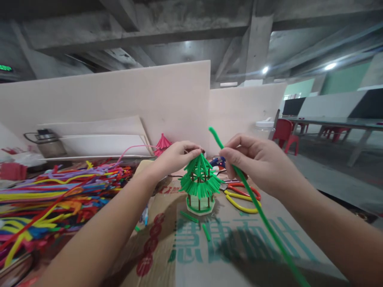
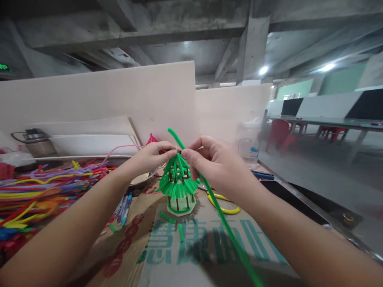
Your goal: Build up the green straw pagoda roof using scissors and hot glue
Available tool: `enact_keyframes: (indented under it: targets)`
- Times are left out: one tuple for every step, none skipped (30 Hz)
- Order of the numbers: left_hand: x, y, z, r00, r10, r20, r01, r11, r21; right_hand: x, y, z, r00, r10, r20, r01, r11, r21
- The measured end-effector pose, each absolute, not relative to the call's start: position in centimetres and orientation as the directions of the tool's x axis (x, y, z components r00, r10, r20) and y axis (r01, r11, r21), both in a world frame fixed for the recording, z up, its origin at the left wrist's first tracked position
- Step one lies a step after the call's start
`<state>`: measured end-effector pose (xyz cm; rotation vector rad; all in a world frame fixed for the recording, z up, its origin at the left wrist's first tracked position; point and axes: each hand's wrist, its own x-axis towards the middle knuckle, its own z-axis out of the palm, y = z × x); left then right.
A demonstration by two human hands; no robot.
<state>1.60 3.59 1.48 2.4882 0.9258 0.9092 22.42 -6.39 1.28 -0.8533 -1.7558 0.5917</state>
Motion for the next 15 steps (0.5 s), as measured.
enact_keyframes:
  targets:
    - [1.6, 3.5, 1.4, 0.594, 0.669, 0.447, 0.427, -0.733, 0.530, 22.3, -6.3, 1.0, -0.214, 0.787, 0.578, 0.300, 0.617, -0.728]
    - [1.5, 3.4, 1.3, 0.594, 0.667, 0.450, 0.400, -0.730, 0.555, 22.1, -6.2, 0.7, -0.220, 0.787, 0.576, 0.339, 0.615, -0.712]
    - [1.4, 3.2, 1.4, 0.584, 0.670, 0.459, 0.384, -0.726, 0.570, 21.9, -6.1, 0.5, -0.219, 0.783, 0.581, 0.384, 0.617, -0.687]
    - [1.3, 3.1, 1.5, 0.564, 0.677, 0.472, 0.382, -0.721, 0.578, 21.7, -6.1, 0.3, -0.219, 0.773, 0.596, 0.431, 0.624, -0.651]
    - [1.2, 2.8, 1.6, 0.538, 0.687, 0.489, 0.389, -0.716, 0.580, 21.5, -6.1, 0.1, -0.223, 0.755, 0.616, 0.477, 0.636, -0.606]
    - [1.2, 2.5, 1.7, 0.506, 0.699, 0.505, 0.403, -0.710, 0.577, 21.3, -6.1, -0.1, -0.231, 0.733, 0.639, 0.522, 0.648, -0.554]
    - [1.1, 2.2, 1.8, 0.475, 0.711, 0.519, 0.421, -0.702, 0.575, 21.2, -6.1, -0.3, -0.243, 0.709, 0.661, 0.563, 0.659, -0.499]
    - [1.1, 1.9, 1.9, 0.446, 0.722, 0.529, 0.437, -0.692, 0.575, 21.0, -6.0, -0.5, -0.259, 0.687, 0.679, 0.596, 0.667, -0.447]
    - [1.1, 1.5, 1.9, 0.420, 0.732, 0.537, 0.451, -0.682, 0.576, 20.8, -6.0, -0.8, -0.274, 0.668, 0.692, 0.624, 0.671, -0.400]
    - [1.1, 1.2, 1.9, 0.400, 0.738, 0.543, 0.461, -0.675, 0.576, 20.6, -5.9, -1.1, -0.284, 0.657, 0.698, 0.652, 0.666, -0.362]
    - [1.1, 0.9, 1.9, 0.387, 0.741, 0.548, 0.467, -0.670, 0.576, 20.4, -5.8, -1.5, -0.290, 0.654, 0.699, 0.677, 0.656, -0.333]
    - [1.1, 0.8, 1.8, 0.381, 0.744, 0.550, 0.470, -0.667, 0.577, 20.3, -5.6, -1.8, -0.295, 0.655, 0.696, 0.700, 0.643, -0.310]
    - [1.1, 0.6, 1.6, 0.379, 0.745, 0.548, 0.471, -0.665, 0.579, 20.1, -5.5, -2.2, -0.301, 0.657, 0.691, 0.721, 0.631, -0.287]
    - [1.0, 0.6, 1.4, 0.379, 0.749, 0.544, 0.472, -0.662, 0.582, 20.0, -5.4, -2.6, -0.308, 0.655, 0.690, 0.740, 0.620, -0.258]
    - [1.0, 0.6, 1.3, 0.378, 0.754, 0.537, 0.476, -0.656, 0.586, 19.9, -5.3, -2.9, -0.319, 0.645, 0.694, 0.759, 0.613, -0.221]
